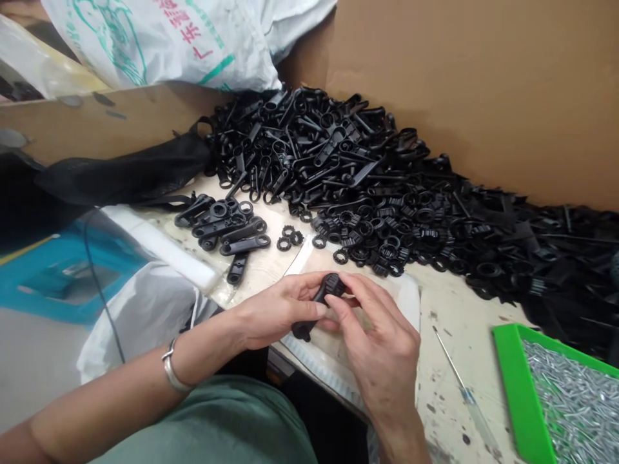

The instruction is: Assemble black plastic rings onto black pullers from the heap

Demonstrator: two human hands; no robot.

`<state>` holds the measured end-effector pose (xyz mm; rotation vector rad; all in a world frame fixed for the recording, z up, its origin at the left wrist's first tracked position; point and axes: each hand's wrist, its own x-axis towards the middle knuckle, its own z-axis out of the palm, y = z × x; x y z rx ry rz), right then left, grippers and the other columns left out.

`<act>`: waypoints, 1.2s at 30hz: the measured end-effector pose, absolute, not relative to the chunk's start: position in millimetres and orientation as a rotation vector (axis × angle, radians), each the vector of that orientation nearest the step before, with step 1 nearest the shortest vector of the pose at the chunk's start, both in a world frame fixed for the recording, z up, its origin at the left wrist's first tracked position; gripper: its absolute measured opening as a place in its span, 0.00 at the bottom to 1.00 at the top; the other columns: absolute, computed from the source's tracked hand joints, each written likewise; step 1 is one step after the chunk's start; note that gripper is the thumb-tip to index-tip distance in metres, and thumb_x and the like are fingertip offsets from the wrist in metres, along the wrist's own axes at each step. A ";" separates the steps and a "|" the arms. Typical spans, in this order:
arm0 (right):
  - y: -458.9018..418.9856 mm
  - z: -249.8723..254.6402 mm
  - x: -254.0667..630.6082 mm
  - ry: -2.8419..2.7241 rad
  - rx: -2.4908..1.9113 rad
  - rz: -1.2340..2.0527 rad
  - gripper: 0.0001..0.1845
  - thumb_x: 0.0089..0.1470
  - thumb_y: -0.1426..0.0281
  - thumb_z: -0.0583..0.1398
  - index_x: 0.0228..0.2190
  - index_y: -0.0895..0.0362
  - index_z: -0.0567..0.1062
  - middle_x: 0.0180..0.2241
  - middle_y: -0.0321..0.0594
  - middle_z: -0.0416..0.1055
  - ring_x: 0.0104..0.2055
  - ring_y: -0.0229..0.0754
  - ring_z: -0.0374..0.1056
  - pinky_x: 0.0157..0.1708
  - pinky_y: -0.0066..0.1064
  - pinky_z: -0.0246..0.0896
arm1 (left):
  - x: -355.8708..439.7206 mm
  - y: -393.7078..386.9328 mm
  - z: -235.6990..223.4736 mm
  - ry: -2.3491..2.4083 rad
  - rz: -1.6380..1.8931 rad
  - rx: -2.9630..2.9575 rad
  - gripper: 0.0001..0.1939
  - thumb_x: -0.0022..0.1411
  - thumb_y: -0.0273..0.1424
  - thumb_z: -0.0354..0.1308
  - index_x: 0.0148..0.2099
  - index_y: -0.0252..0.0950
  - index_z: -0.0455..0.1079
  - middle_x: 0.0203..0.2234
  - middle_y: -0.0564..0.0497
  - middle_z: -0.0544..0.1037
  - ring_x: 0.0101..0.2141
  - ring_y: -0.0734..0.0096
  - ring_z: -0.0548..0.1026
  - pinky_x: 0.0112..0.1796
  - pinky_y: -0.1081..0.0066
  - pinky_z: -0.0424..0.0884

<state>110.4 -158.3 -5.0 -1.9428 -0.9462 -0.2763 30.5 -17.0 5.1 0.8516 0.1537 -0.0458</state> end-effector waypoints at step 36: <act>-119.1 0.2 104.6 -0.733 -1.986 0.392 0.27 0.58 0.48 0.59 0.18 0.54 0.74 0.18 0.37 0.70 0.21 0.39 0.66 0.21 0.25 0.63 | 5.8 -0.5 -4.1 0.331 0.270 1.644 0.19 0.74 0.39 0.46 0.60 0.38 0.67 0.25 0.55 0.76 0.25 0.75 0.75 0.30 0.77 0.72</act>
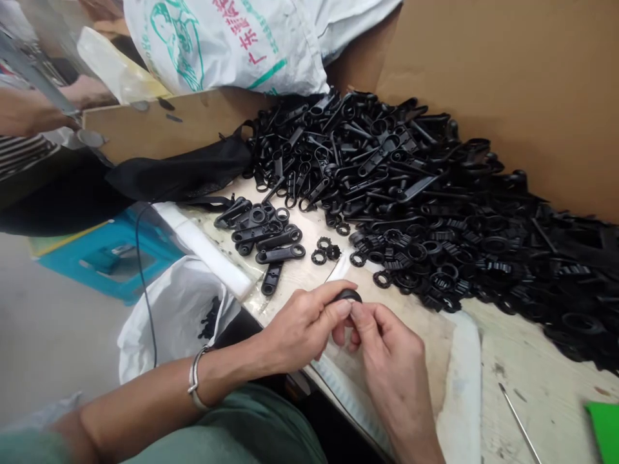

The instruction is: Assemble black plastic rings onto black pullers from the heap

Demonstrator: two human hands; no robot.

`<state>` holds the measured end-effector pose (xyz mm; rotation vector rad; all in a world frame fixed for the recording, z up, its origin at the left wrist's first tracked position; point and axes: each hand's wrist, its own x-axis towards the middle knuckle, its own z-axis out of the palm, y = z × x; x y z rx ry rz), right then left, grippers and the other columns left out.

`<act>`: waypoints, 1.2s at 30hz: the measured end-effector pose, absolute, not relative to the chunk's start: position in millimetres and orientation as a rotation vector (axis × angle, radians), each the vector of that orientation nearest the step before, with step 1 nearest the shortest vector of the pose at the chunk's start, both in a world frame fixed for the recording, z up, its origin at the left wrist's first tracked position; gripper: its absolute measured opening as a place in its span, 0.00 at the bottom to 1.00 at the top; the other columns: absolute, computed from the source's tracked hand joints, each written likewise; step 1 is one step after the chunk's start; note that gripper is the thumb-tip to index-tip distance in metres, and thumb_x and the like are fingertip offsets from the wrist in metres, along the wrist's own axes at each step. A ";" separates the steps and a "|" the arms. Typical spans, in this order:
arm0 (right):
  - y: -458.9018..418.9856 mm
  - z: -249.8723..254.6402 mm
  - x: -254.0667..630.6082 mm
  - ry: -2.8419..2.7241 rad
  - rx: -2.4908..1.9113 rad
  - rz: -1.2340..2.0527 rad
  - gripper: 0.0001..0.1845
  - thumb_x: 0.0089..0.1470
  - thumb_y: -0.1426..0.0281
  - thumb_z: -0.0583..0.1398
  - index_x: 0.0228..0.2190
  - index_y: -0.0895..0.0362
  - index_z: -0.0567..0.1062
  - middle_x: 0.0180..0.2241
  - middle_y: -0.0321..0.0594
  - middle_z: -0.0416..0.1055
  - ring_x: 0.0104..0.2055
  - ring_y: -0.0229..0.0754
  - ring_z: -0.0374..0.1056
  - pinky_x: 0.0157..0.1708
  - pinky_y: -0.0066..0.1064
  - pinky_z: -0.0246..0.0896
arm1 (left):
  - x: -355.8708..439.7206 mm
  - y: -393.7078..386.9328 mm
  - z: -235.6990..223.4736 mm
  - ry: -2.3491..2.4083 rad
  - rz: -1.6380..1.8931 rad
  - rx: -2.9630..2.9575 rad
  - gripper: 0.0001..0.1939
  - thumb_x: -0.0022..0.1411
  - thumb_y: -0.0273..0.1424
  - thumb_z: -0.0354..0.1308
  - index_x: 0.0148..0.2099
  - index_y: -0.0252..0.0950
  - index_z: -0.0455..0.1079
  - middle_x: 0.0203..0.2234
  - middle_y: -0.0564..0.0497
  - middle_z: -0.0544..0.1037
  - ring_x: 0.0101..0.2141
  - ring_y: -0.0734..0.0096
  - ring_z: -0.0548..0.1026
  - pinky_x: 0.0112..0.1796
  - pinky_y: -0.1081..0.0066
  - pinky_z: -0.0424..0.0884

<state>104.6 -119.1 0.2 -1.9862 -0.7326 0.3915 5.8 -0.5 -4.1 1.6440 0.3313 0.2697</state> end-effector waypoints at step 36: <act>-161.0 8.5 141.8 -0.424 -1.471 0.668 0.25 0.47 0.51 0.73 0.42 0.56 0.83 0.42 0.48 0.78 0.43 0.49 0.76 0.39 0.33 0.76 | 144.5 108.5 28.4 0.129 0.466 3.192 0.07 0.66 0.27 0.59 0.34 0.32 0.73 0.33 0.49 0.78 0.44 0.62 0.74 0.51 0.56 0.68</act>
